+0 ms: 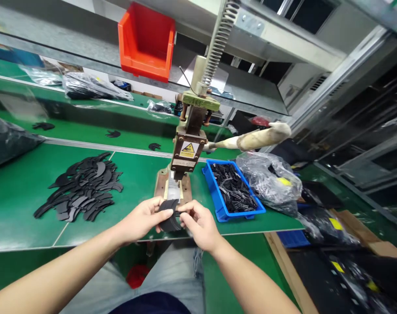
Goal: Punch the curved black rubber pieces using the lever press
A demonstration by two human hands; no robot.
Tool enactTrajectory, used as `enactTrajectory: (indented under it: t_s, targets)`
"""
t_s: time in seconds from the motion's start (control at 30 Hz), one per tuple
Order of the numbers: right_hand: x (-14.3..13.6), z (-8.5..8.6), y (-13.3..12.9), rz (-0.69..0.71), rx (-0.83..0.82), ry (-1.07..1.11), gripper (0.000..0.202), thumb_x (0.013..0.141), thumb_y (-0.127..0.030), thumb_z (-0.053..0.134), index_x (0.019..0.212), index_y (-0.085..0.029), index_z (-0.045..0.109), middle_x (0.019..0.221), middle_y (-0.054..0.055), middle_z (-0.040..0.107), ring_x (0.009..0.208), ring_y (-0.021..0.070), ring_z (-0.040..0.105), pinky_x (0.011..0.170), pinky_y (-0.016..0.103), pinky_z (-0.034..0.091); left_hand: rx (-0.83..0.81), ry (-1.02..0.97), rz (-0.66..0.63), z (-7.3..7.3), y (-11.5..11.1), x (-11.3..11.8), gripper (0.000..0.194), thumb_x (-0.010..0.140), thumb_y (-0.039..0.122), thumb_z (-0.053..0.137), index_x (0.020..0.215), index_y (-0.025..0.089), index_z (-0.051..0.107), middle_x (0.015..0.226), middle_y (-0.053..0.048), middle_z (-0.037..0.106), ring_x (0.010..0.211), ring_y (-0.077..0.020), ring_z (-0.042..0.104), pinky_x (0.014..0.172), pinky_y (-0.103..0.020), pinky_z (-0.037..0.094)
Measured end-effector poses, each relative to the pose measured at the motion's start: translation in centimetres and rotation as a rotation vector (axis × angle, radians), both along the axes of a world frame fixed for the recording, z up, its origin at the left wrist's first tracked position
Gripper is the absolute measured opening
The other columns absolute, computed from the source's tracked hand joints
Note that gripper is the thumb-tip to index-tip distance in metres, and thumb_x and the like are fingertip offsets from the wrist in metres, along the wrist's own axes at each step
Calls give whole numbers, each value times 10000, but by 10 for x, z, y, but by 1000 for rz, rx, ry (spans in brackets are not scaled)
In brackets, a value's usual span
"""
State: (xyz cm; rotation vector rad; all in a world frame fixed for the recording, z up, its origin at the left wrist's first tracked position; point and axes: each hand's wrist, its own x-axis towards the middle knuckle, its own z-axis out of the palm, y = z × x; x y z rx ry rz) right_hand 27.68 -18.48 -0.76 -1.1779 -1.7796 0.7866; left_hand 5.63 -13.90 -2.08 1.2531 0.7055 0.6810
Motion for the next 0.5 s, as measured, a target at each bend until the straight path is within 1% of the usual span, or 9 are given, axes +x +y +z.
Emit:
enactTrajectory:
  t_s: [0.03, 0.1, 0.17, 0.23, 0.3, 0.33, 0.37, 0.43, 0.5]
  targets:
    - [4, 2, 0, -8, -36, 0, 154, 968, -422, 580, 1052, -310, 643, 785, -25, 705, 640, 150, 679, 594, 314, 588, 3, 7, 6, -4, 2, 0, 430, 898, 606, 698, 912, 189, 596, 748, 2, 628, 636, -145, 585, 580, -270, 507]
    - [13, 6, 2, -32, -87, -25, 139, 946, -434, 606, 1010, -320, 653, 783, -32, 708, 646, 153, 681, 574, 308, 581, 40, 69, 40, -16, 7, -2, 450, 931, 638, 633, 894, 192, 590, 726, -4, 640, 627, -147, 587, 598, -272, 495]
    - [25, 10, 10, -67, -119, -78, 146, 935, -432, 624, 972, -298, 669, 801, -28, 720, 684, 151, 689, 595, 296, 581, 121, 169, 119, -33, 15, -9, 451, 953, 638, 601, 884, 193, 595, 744, -5, 642, 644, -141, 575, 618, -261, 471]
    - [41, 16, 25, -117, -139, -158, 212, 954, -452, 617, 966, -249, 678, 838, -8, 730, 734, 133, 688, 656, 284, 593, 192, 253, 199, -51, 22, -18, 445, 960, 632, 591, 863, 197, 595, 744, 6, 618, 658, -139, 546, 632, -255, 449]
    - [63, 27, 50, -200, -138, -264, 299, 977, -484, 599, 1001, -196, 677, 892, 17, 725, 779, 115, 675, 731, 291, 605, 239, 304, 240, -65, 26, -26, 444, 967, 631, 573, 844, 205, 595, 722, 17, 585, 658, -147, 521, 638, -258, 440]
    - [77, 34, 67, -258, -127, -327, 325, 980, -499, 594, 1028, -188, 678, 926, 28, 720, 803, 115, 668, 761, 306, 611, 263, 324, 246, -70, 26, -28, 441, 972, 628, 563, 841, 208, 598, 719, 18, 576, 662, -152, 516, 645, -262, 440]
    - [92, 44, 86, -331, -106, -393, 353, 977, -487, 609, 1067, -151, 667, 953, 26, 708, 836, 123, 679, 795, 327, 611, 291, 346, 240, -74, 26, -29, 434, 977, 622, 554, 845, 212, 604, 725, 17, 575, 674, -158, 519, 657, -266, 442]
    - [125, 68, 128, -497, -46, -537, 356, 974, -467, 619, 1138, -153, 658, 1079, 51, 704, 959, 153, 685, 885, 376, 610, 359, 398, 200, -77, 23, -29, 412, 989, 602, 539, 859, 219, 615, 751, 11, 587, 709, -171, 538, 690, -272, 450]
    - [159, 94, 170, -640, 15, -683, 363, 974, -457, 620, 1205, -180, 647, 1219, 78, 680, 1081, 182, 671, 953, 407, 599, 425, 458, 159, -77, 20, -28, 397, 1002, 584, 520, 864, 224, 616, 770, 5, 601, 736, -181, 555, 716, -279, 452]
